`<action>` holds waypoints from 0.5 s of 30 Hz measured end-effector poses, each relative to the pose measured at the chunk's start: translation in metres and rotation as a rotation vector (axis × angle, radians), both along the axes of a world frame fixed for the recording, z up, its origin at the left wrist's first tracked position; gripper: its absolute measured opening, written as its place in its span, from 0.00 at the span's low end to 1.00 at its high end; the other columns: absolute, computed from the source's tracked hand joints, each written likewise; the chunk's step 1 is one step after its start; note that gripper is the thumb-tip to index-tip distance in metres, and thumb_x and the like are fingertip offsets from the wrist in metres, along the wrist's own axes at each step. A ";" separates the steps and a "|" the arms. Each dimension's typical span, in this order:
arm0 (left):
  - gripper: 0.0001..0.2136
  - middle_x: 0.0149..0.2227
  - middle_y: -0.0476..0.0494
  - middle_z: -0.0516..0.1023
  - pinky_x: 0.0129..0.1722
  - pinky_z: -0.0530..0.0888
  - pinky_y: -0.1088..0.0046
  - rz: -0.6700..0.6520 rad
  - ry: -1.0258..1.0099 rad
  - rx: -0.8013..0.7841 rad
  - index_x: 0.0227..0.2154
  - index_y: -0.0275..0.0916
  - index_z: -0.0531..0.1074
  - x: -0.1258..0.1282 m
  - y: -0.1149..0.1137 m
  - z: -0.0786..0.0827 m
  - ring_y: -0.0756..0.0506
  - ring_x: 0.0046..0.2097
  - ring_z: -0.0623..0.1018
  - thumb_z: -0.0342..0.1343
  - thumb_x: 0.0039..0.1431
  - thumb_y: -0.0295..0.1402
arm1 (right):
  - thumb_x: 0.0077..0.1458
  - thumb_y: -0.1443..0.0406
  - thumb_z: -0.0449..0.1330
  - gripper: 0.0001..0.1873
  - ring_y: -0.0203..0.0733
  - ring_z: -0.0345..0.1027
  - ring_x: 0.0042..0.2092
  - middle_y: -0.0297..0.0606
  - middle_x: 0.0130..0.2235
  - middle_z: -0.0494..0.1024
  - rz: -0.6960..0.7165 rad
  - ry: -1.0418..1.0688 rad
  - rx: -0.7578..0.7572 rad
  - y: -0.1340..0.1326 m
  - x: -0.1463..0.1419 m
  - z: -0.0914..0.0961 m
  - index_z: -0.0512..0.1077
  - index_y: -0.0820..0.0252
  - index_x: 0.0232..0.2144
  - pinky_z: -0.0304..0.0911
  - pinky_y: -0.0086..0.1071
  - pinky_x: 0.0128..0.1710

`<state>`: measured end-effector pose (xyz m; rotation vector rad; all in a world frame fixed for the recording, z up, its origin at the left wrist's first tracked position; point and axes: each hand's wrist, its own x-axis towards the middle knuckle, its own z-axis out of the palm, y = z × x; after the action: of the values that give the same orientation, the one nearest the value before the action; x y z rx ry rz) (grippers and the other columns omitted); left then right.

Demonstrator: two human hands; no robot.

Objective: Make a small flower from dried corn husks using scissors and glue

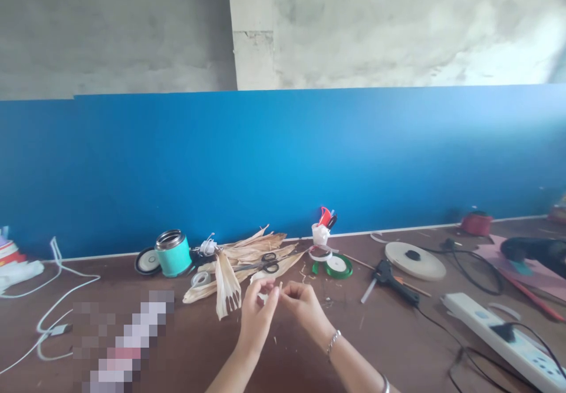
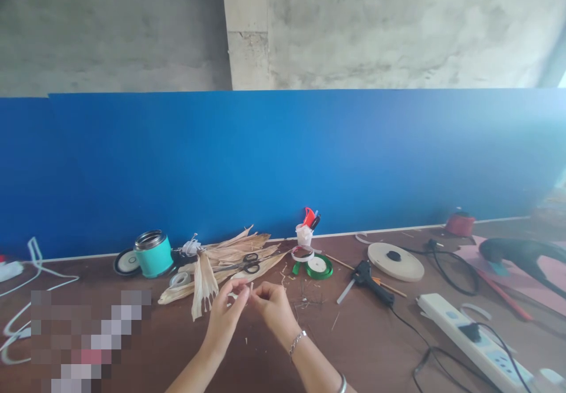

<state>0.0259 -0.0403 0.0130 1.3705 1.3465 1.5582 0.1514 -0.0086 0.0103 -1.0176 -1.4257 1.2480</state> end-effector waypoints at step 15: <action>0.16 0.26 0.47 0.74 0.36 0.64 0.71 -0.185 -0.141 -0.196 0.28 0.37 0.77 -0.012 0.003 0.009 0.45 0.32 0.70 0.58 0.49 0.47 | 0.47 0.54 0.61 0.15 0.35 0.60 0.27 0.33 0.25 0.71 0.034 -0.008 0.083 0.000 0.008 0.004 0.75 0.61 0.27 0.56 0.28 0.28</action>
<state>0.0137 -0.0370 0.0224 1.2052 1.2159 1.3367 0.1592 -0.0091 0.0141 -0.9467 -1.4944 1.2001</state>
